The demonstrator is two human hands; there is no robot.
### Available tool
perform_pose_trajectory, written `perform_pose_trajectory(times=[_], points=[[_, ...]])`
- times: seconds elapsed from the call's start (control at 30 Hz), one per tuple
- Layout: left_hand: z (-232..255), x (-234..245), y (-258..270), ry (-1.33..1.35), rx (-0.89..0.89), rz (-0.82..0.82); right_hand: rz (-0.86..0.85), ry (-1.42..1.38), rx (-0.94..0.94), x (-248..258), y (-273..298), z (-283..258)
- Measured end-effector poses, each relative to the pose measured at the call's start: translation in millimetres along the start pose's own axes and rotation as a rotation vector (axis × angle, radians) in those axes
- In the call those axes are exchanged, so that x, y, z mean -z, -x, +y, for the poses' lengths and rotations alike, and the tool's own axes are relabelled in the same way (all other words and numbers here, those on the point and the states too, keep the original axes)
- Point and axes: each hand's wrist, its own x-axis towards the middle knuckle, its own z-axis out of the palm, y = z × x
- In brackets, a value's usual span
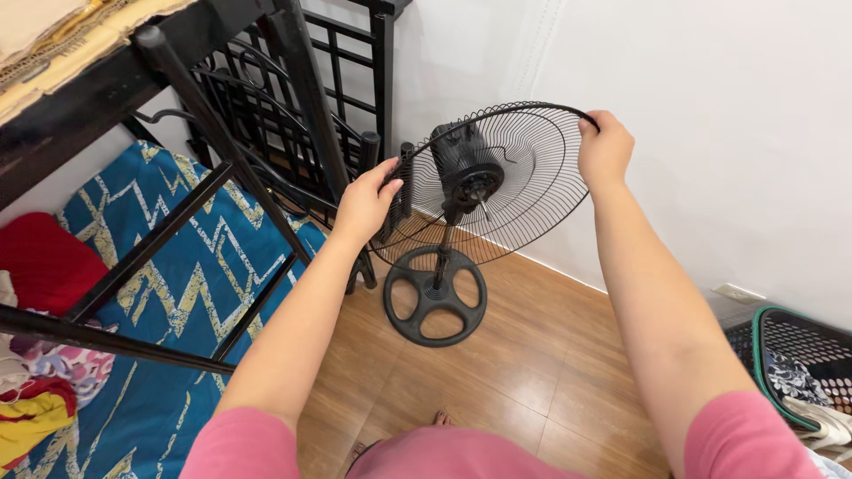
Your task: The person assembles a standing electric fan by hand. They attach the front grille to the motor housing, secure it with a central knob, then install the fan blades onto the motor shaft and tighten them. The person works in a room with a patterned rug and laundry baskets nearby.
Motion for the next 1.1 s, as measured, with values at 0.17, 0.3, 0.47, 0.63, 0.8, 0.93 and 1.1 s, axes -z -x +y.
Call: perform_pose_trajectory(times=[0.17,0.3,0.47,0.63,0.8,0.93,1.1], points=[[-4.2,9.0,-9.9,-0.039,0.008,0.014,0.077,0.001,0.004,-11.8,26.9,11.2],[15.1,-9.3,15.9,-0.197,-0.107,-0.012,0.070,0.020,-0.046,-14.7,0.9,28.5],[49.9,-38.2,56.3,-0.229,-0.098,0.023,-0.191,0.174,-0.014,-17.0,-31.4,37.6],[57.3,-25.2,58.6,-0.200,-0.125,0.045,-0.358,0.132,-0.197,-24.3,-29.9,19.2],[54.0,-3.9,48.6,-0.116,-0.022,0.064,-0.387,0.101,-0.155,-26.1,-23.1,9.0],[53.1,-5.3,45.7,-0.092,0.037,0.020,-0.349,0.107,-0.111,-30.8,-22.8,22.0],[37.2,-13.3,38.9,-0.145,-0.124,0.149,-0.180,0.171,0.104,-29.4,-16.6,39.1]])
